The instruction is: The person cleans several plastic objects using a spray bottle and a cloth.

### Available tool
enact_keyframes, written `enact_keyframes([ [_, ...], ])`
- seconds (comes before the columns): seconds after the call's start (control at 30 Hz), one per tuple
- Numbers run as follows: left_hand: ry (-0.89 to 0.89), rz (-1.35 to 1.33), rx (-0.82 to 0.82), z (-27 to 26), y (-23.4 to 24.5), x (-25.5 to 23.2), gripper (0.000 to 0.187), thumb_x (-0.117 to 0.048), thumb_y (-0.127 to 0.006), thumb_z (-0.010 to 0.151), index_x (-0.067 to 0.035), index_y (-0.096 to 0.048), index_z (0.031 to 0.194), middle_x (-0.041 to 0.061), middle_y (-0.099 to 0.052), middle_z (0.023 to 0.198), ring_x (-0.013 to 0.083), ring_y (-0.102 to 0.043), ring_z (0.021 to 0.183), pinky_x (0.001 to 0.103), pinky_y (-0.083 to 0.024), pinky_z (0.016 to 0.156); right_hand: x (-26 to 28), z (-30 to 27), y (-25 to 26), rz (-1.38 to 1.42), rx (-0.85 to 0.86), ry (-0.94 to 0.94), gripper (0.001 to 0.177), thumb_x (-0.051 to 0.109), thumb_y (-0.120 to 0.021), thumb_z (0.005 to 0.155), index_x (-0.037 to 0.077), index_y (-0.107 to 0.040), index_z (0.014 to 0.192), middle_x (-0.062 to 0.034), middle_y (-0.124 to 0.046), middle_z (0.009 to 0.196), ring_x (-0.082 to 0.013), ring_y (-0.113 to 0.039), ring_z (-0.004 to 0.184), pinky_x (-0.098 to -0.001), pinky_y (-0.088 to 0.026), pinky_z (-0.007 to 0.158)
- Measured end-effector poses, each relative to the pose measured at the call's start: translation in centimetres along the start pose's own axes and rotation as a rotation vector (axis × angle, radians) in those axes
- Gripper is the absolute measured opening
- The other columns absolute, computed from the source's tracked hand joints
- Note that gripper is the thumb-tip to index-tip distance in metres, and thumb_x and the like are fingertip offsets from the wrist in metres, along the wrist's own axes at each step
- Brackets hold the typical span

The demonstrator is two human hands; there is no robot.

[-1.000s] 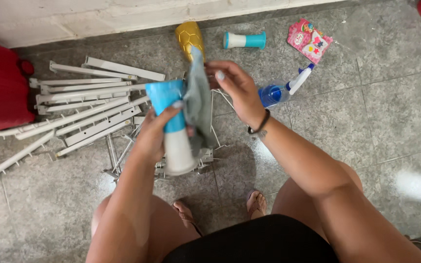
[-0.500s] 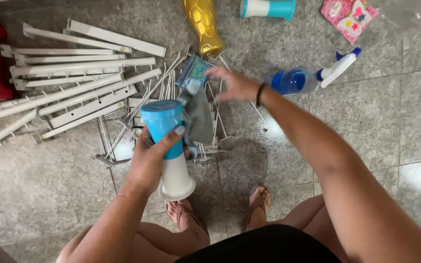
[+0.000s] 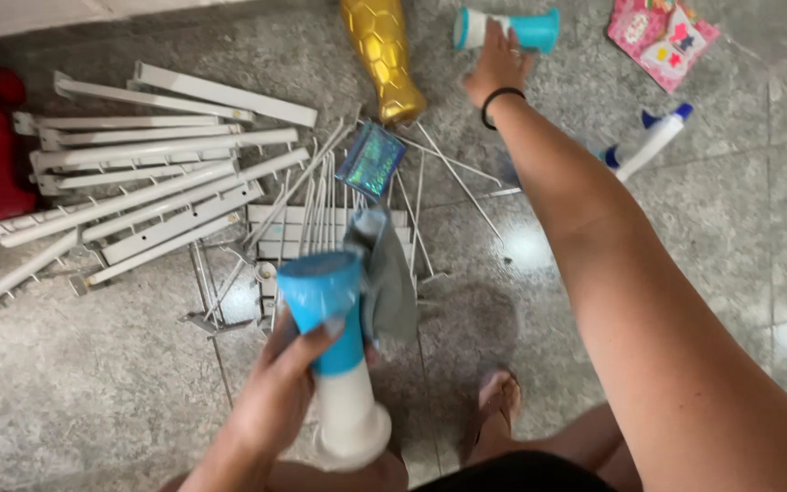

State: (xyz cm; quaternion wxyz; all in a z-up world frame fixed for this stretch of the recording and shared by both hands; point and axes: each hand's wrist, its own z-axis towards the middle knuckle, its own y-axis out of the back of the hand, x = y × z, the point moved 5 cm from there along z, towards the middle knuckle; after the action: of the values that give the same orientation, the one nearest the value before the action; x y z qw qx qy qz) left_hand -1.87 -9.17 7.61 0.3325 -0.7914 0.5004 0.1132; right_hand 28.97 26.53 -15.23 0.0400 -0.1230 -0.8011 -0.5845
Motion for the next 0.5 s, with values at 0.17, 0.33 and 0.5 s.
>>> enact_keyframes([
  [0.17, 0.230, -0.419, -0.369, -3.1, 1.7, 0.2, 0.076, -0.053, -0.044, 0.106, 0.007, -0.061, 0.149, 0.034, -0.067, 0.127, 0.0477, -0.063, 0.116, 0.070, -0.050, 0.110, -2.2, 3.8, -2.2, -0.129, 0.000, 0.016, 0.096, 0.009, -0.072, 0.116, 0.018, -0.001, 0.181, -0.0068, -0.010, 0.190, -0.0376, -0.001, 0.171, -0.0704, -0.014, 0.133],
  [0.33, -0.346, -0.275, 0.284, -3.6, 7.5, 4.6, 0.041, -0.025, -0.069, 0.116, 0.009, -0.068, 0.140, 0.037, -0.083, 0.098, 0.0416, -0.086, 0.077, 0.049, -0.074, 0.071, -4.1, 5.5, -3.6, -0.316, -0.145, 0.067, 0.109, 0.025, -0.094, 0.102, 0.014, -0.016, 0.178, -0.0198, -0.034, 0.173, -0.0526, -0.028, 0.158, -0.0713, -0.026, 0.124],
  [0.5, 0.274, 0.781, 0.386, -1.6, 2.4, 1.0, 0.054, -0.021, -0.056, 0.096, -0.018, -0.090, 0.138, -0.003, -0.097, 0.090, 0.0028, -0.061, 0.053, 0.027, -0.040, 0.048, -4.7, 4.1, -3.4, -0.398, -0.292, 0.225, 0.050, 0.017, -0.088, 0.090, 0.013, -0.073, 0.138, -0.0290, -0.045, 0.153, -0.0592, -0.032, 0.142, -0.0738, -0.023, 0.111],
])
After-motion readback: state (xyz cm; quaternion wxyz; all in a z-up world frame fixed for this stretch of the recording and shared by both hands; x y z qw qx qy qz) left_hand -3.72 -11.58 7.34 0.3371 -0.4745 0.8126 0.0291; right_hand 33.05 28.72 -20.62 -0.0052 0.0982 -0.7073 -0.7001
